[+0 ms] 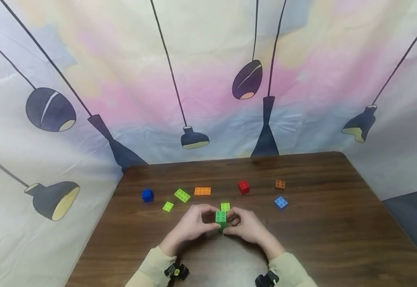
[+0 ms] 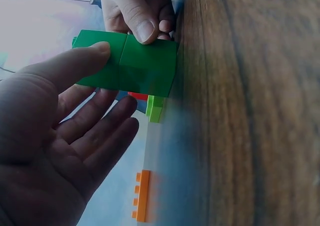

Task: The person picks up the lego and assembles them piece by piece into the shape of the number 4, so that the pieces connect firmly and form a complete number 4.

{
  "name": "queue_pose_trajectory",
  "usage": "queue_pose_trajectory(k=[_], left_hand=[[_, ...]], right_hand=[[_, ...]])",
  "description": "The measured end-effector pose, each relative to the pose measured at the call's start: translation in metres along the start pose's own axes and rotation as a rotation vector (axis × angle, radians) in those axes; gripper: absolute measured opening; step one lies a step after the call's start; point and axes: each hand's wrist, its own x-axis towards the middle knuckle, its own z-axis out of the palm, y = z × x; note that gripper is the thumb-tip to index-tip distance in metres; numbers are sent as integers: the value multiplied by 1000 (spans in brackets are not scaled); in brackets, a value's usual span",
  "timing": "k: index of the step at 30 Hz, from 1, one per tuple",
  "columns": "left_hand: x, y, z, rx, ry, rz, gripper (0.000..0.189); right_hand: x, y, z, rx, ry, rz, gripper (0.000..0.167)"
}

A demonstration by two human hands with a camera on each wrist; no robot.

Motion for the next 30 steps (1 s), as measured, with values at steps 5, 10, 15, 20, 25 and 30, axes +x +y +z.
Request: queue_pose_trajectory(k=[5,10,15,20,25,30], left_hand=[[2,3,-3,34,3,-2,31],[4,7,-7,70,-10,12,32],[6,8,-18,67,-56,50,39],[-1,1,-37,80,-86,45,48],[-6,-17,-62,63,-24,-2,46],[-3,-43,-88,120,67,-80,43]], right_hand=[[1,-4,-3,8,8,1,32],[2,-8,-7,-10,11,6,32],[5,-11,-7,-29,36,20,32],[4,-9,-3,-30,27,34,32],[0,-10,1,-14,20,46,34],[-3,-7,2,-9,17,58,34]])
